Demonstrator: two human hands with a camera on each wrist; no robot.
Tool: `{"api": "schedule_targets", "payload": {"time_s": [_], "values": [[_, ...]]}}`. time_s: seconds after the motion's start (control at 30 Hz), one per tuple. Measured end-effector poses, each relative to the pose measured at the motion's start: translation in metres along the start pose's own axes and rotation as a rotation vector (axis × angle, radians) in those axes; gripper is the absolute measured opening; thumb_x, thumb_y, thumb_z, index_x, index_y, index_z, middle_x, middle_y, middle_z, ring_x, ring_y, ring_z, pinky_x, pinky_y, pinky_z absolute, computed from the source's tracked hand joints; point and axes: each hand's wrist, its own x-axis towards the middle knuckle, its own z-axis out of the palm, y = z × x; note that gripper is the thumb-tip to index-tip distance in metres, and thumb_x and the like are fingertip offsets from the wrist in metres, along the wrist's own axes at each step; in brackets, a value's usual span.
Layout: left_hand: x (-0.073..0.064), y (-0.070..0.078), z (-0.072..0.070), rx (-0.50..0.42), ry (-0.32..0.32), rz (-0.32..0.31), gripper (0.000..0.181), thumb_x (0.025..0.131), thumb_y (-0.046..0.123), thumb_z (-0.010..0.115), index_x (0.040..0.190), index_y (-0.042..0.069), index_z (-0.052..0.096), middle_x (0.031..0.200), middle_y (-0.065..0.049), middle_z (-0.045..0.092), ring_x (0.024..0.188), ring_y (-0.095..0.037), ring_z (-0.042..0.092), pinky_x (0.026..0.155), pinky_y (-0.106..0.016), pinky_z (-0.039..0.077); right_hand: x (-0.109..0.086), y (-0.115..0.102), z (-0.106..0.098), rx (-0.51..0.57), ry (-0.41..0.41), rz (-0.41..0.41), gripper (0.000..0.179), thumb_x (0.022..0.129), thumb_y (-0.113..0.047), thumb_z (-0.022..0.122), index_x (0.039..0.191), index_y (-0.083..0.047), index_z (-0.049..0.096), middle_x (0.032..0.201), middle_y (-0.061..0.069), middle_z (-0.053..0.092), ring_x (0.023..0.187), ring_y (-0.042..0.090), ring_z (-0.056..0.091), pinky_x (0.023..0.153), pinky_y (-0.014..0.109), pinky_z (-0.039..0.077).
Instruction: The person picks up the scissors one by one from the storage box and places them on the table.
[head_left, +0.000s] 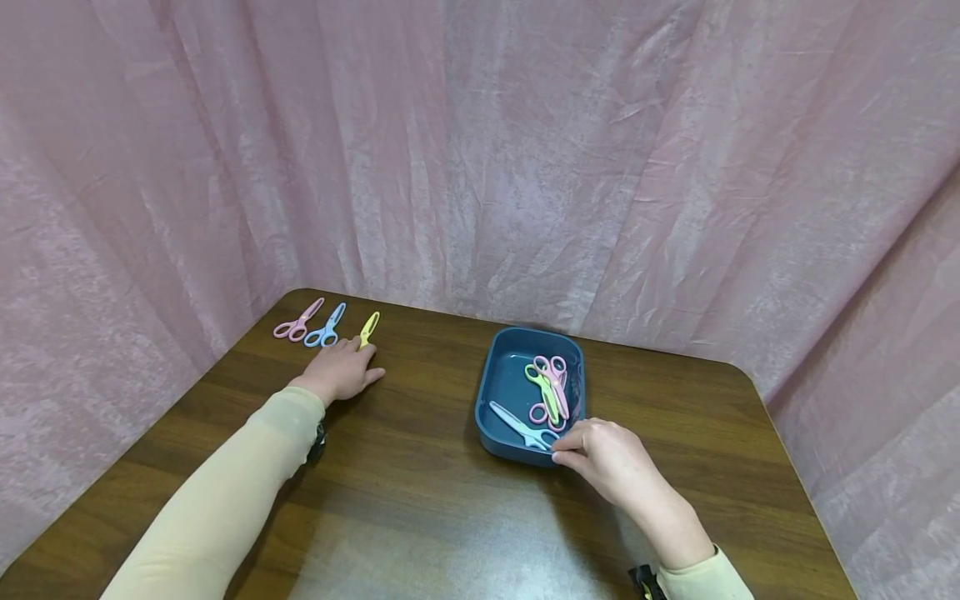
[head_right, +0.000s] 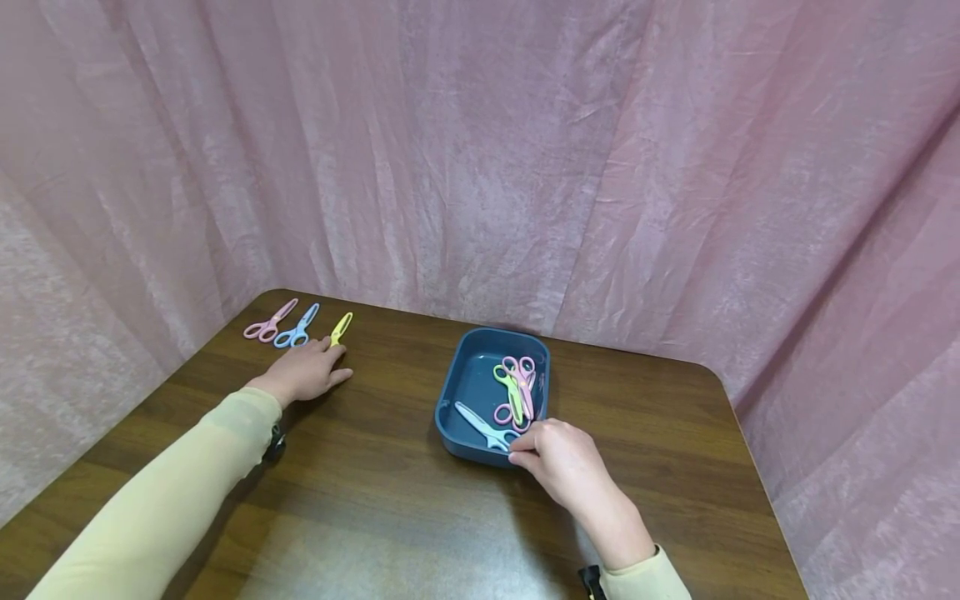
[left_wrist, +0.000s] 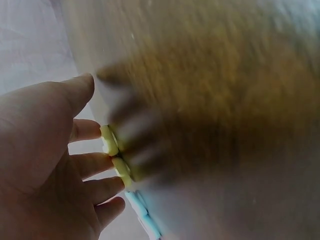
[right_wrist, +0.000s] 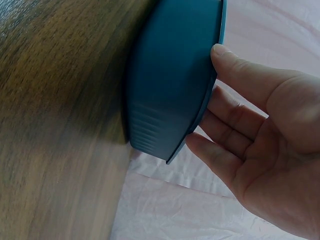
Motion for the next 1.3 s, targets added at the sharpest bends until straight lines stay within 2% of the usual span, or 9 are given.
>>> {"api": "schedule_targets", "payload": {"time_s": [0.17,0.23,0.33,0.43,0.57,0.67,1.0,1.17,1.3], "values": [[-0.004,0.006,-0.009,-0.005,-0.012,-0.030,0.049,0.113,0.039,0.064,0.138,-0.003,0.063,0.145,-0.038,0.058,0.131,-0.057,0.058,0.112,-0.068,0.044,0.000,0.000,-0.001,-0.004,-0.007,-0.004,0.007,0.093,-0.016,0.089,0.096,-0.022,0.089,0.095,-0.012,0.080,0.093,0.016,0.076,0.080,0.040,0.061],[-0.003,0.004,-0.009,-0.003,-0.011,-0.035,0.049,0.113,0.039,0.063,0.137,-0.004,0.063,0.145,-0.039,0.057,0.132,-0.058,0.058,0.113,-0.068,0.044,0.000,0.000,-0.001,-0.003,-0.008,-0.007,0.006,0.093,-0.016,0.089,0.096,-0.022,0.089,0.096,-0.012,0.080,0.093,0.016,0.076,0.080,0.040,0.061],[0.003,-0.007,0.003,0.004,0.006,-0.032,0.054,0.113,0.047,0.061,0.138,-0.001,0.064,0.145,-0.037,0.058,0.132,-0.056,0.058,0.111,-0.069,0.044,0.000,0.000,-0.001,-0.001,-0.009,-0.006,0.006,0.093,-0.016,0.089,0.097,-0.020,0.090,0.096,-0.011,0.080,0.093,0.016,0.076,0.080,0.040,0.061],[0.002,-0.007,0.000,0.007,-0.006,-0.037,0.057,0.113,0.049,0.059,0.141,-0.001,0.063,0.147,-0.037,0.057,0.135,-0.057,0.056,0.112,-0.069,0.044,0.001,0.000,-0.001,-0.002,-0.009,-0.002,0.006,0.093,-0.016,0.089,0.097,-0.021,0.090,0.096,-0.011,0.080,0.093,0.016,0.076,0.080,0.040,0.061],[-0.006,0.005,-0.017,-0.007,-0.037,-0.059,0.055,0.114,0.041,0.061,0.145,-0.004,0.061,0.150,-0.040,0.054,0.139,-0.059,0.053,0.116,-0.068,0.041,0.001,0.000,-0.001,-0.003,-0.005,-0.004,0.007,0.093,-0.016,0.089,0.097,-0.022,0.089,0.096,-0.012,0.080,0.094,0.016,0.076,0.081,0.040,0.061],[-0.008,0.007,-0.019,-0.015,-0.037,-0.067,0.054,0.114,0.039,0.062,0.146,-0.004,0.060,0.151,-0.040,0.053,0.140,-0.058,0.052,0.118,-0.068,0.040,0.001,0.001,-0.001,-0.005,-0.002,-0.008,0.007,0.093,-0.016,0.089,0.096,-0.022,0.089,0.096,-0.012,0.079,0.095,0.017,0.076,0.081,0.040,0.061],[0.001,-0.003,-0.005,0.008,-0.034,-0.051,0.060,0.113,0.051,0.058,0.143,-0.001,0.061,0.148,-0.038,0.055,0.137,-0.058,0.054,0.113,-0.070,0.042,0.000,0.001,0.000,0.000,0.001,-0.008,0.006,0.093,-0.018,0.089,0.097,-0.022,0.090,0.097,-0.011,0.080,0.095,0.018,0.077,0.081,0.041,0.061],[0.001,-0.004,-0.005,-0.004,-0.047,-0.060,0.061,0.114,0.052,0.057,0.145,-0.001,0.060,0.149,-0.037,0.055,0.138,-0.058,0.053,0.112,-0.073,0.041,0.000,0.001,0.000,0.000,0.003,-0.015,0.006,0.093,-0.019,0.090,0.097,-0.023,0.089,0.097,-0.011,0.081,0.095,0.018,0.077,0.081,0.041,0.061],[-0.001,0.003,-0.011,-0.031,-0.048,-0.073,0.056,0.114,0.045,0.059,0.144,-0.003,0.060,0.147,-0.038,0.056,0.137,-0.059,0.054,0.114,-0.073,0.040,-0.001,0.001,0.000,0.003,0.000,-0.010,0.006,0.093,-0.019,0.090,0.097,-0.023,0.090,0.097,-0.011,0.080,0.095,0.018,0.077,0.081,0.040,0.061]]}}
